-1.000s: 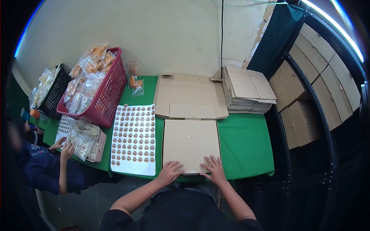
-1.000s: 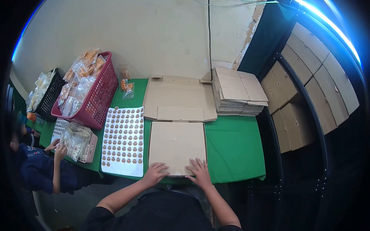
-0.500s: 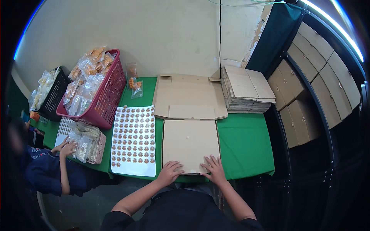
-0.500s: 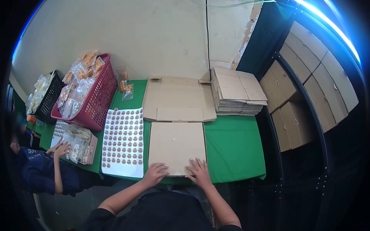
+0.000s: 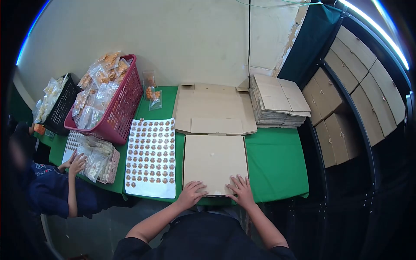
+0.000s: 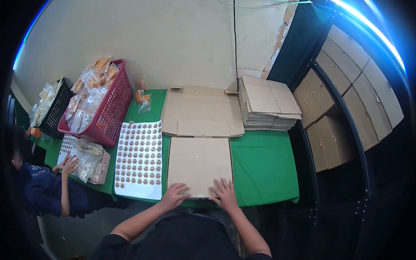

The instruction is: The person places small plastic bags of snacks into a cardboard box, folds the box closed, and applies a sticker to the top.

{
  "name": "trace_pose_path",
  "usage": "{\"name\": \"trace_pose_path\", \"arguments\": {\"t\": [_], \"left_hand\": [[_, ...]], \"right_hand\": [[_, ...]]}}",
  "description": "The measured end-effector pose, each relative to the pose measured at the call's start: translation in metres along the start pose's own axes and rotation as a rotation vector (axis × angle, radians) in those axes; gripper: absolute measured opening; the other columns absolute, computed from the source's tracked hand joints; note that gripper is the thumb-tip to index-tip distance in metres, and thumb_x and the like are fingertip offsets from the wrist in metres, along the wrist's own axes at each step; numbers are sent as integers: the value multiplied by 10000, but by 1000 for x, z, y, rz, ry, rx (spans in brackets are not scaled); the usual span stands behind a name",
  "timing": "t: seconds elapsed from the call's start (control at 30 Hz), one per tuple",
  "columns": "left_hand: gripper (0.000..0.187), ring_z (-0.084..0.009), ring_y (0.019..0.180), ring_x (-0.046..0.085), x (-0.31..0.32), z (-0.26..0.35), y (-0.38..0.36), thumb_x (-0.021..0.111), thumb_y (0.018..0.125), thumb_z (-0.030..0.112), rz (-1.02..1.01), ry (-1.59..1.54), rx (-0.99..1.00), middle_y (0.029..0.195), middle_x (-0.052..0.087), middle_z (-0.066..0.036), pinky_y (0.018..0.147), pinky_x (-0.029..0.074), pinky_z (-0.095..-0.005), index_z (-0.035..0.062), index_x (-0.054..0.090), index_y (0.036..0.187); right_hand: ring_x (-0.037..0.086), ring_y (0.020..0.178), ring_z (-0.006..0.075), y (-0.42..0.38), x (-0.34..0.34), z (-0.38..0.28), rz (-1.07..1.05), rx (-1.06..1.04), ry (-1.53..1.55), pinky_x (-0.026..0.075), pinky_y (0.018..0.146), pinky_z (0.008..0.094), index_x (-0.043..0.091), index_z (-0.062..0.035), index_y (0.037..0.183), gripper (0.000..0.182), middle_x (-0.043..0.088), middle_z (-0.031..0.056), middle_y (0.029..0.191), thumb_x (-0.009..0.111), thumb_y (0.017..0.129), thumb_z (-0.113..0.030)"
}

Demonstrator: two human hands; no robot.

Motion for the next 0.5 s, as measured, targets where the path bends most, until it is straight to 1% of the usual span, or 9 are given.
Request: {"name": "trace_pose_path", "arguments": {"t": [0.5], "left_hand": [[246,-257,1095,489,-1,4,0,661,687,72,10,-15,-15,1080,574,-49,945,384,-412,140,664,923]], "right_hand": [[307,1273,328,-1,2,1,-6,-17,-19,194,1024,576,571,-216,1131,461,397,75,1341,648,722,-415]]}}
Point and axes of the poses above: each hand's wrist, its own y-axis towards the middle knuckle, its own x-axis out of the palm, z = x × y, the point moved 8 cm from there along y, towards the middle knuckle
